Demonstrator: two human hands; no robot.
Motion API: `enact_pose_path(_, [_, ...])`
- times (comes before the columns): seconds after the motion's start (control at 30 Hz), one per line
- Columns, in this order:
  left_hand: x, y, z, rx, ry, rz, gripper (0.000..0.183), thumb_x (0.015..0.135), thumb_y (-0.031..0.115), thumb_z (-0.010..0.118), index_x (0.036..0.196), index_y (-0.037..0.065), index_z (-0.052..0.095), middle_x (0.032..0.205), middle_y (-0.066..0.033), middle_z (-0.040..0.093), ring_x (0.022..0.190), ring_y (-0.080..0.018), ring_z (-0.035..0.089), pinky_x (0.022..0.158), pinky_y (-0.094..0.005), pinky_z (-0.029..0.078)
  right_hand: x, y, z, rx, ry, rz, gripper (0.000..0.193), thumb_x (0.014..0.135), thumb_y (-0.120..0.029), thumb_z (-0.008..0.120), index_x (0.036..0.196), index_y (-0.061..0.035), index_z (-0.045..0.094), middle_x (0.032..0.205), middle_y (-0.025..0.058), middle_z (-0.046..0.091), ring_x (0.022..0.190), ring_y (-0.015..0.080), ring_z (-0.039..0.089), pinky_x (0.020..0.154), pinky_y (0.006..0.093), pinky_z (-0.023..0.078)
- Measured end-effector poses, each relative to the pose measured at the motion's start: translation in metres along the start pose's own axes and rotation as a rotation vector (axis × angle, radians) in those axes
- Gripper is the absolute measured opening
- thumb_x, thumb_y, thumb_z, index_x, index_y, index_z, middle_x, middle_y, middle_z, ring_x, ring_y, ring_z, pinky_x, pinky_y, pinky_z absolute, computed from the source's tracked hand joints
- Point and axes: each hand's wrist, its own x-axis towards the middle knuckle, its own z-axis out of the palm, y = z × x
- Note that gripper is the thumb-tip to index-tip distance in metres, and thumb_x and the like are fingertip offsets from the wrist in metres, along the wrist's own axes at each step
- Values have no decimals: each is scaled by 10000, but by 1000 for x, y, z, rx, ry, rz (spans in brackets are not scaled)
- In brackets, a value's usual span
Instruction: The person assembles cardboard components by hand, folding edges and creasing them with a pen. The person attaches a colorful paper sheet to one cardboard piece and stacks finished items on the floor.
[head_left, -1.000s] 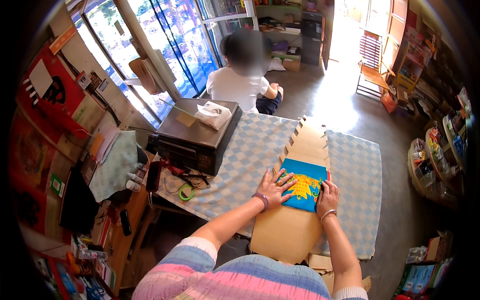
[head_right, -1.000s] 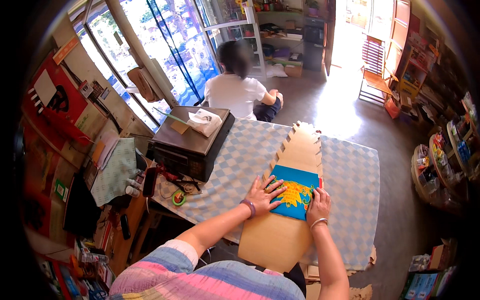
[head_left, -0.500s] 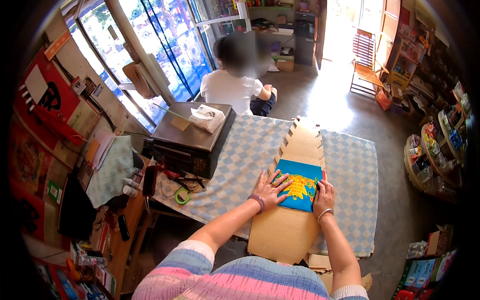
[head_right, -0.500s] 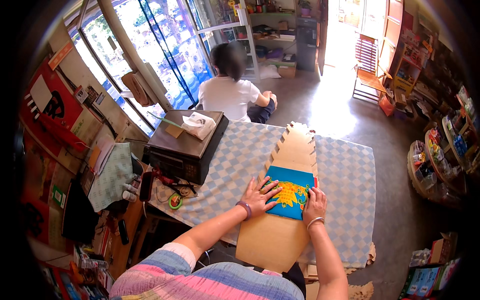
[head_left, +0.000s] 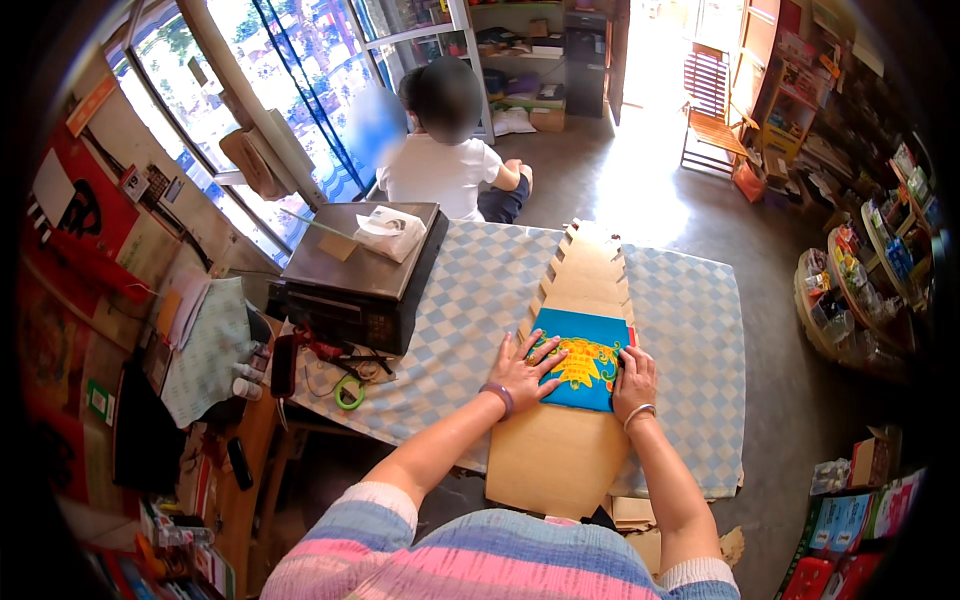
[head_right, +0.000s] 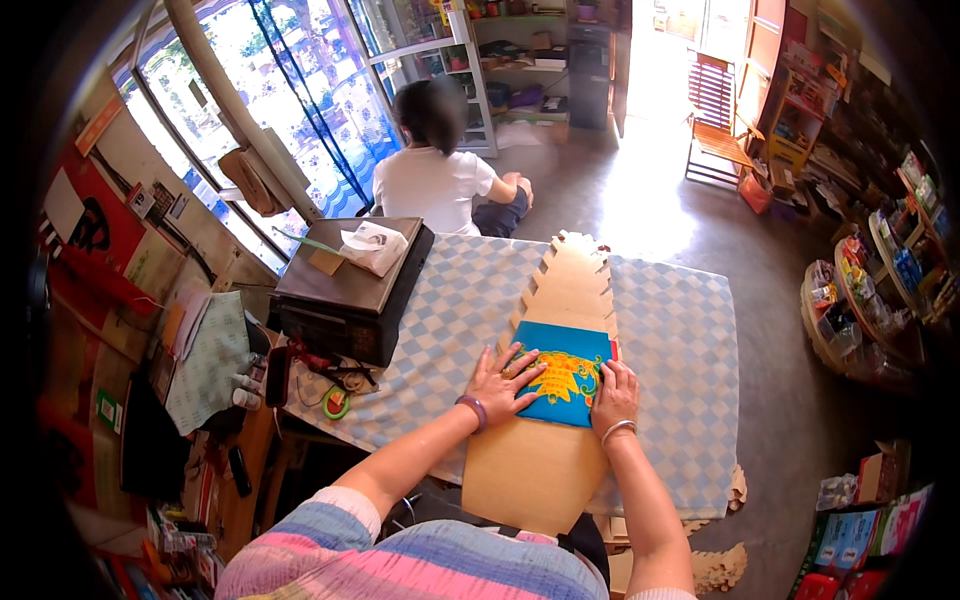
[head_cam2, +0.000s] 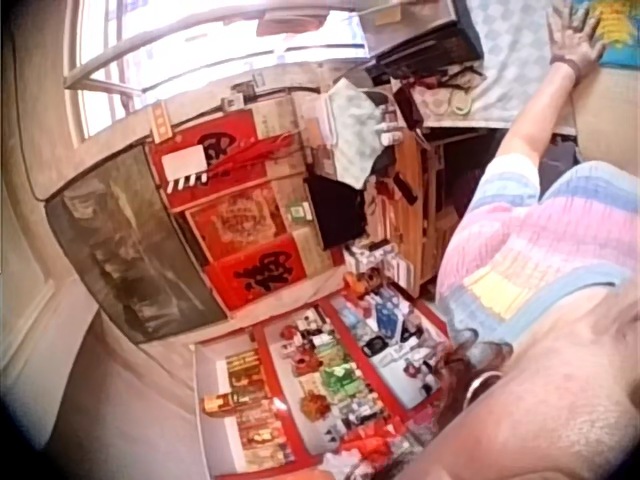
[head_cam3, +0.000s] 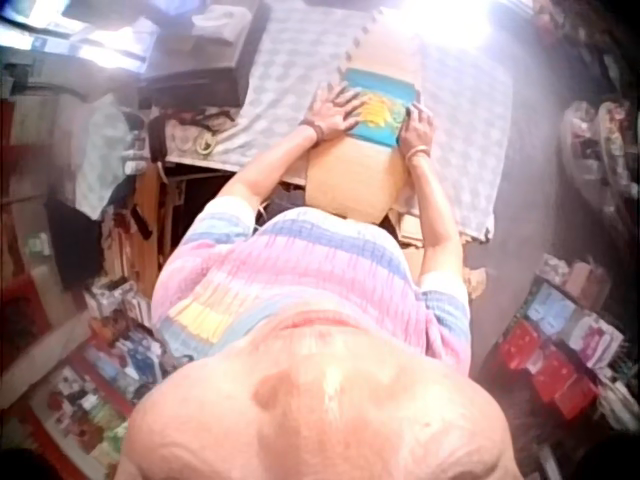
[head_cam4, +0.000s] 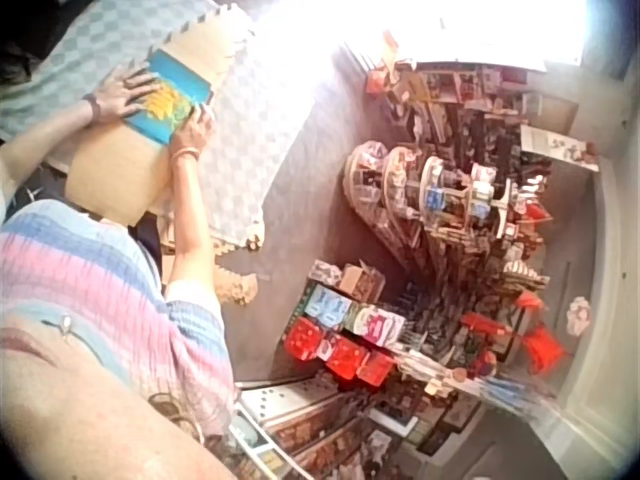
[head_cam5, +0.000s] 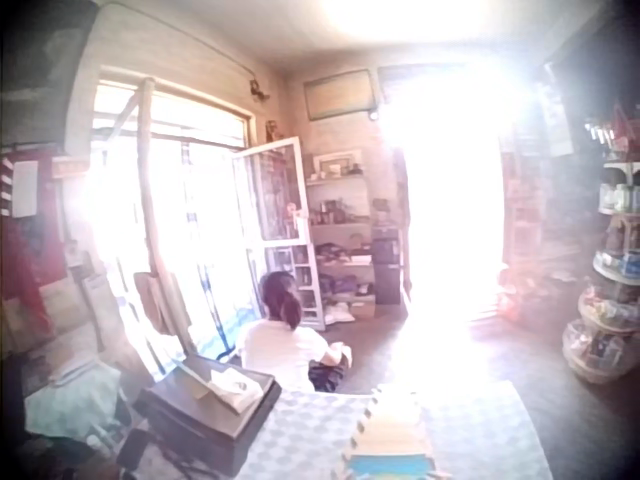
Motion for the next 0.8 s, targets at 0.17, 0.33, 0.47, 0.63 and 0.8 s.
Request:
enact_pose_path(0.17, [0, -1, 0, 23, 5, 5, 563, 925, 487, 414, 1444, 285, 338, 1532, 40, 253, 1436, -225, 126, 1110, -614, 34, -1, 1, 2, -5, 39, -26, 271, 838, -49, 520, 1103, -21, 569, 1179, 127, 540, 1159, 317, 464, 1012, 424, 363])
enact_pose_path(0.33, [0, -2, 1, 1, 31, 26, 563, 916, 483, 431, 1436, 281, 355, 1529, 43, 258, 1429, -220, 148, 1091, -650, 39, -1, -1, 0, -20, 32, -10, 288, 829, -58, 528, 1112, -27, 572, 1186, 121, 540, 1174, 308, 462, 1012, 424, 362])
enact_pose_path(0.47, [9, 27, -30, 136, -81, -25, 559, 902, 473, 459, 1419, 277, 383, 1525, 39, 266, 1419, -218, 175, 1044, -715, 47, -2, 2, 0, -17, 27, 7, 306, 814, -64, 538, 1117, -35, 572, 1197, 117, 533, 1184, 305, 455, 1012, 427, 358])
enact_pose_path(0.63, [17, 65, -1, -32, 28, 262, 569, 904, 458, 455, 1429, 258, 367, 1531, 5, 257, 1420, -190, 196, 1062, -695, 36, -1, -1, 0, -5, -7, 3, 339, 797, -73, 555, 1134, -35, 567, 1212, 111, 525, 1202, 295, 443, 1023, 416, 351])
enact_pose_path(0.8, [24, 63, 9, -47, -65, 249, 561, 926, 459, 417, 1447, 267, 334, 1535, -12, 249, 1428, -195, 179, 1081, -656, -14, 1, 2, -4, -5, 4, 10, 317, 820, -73, 550, 1134, -28, 556, 1214, 132, 521, 1170, 319, 453, 1008, 419, 361])
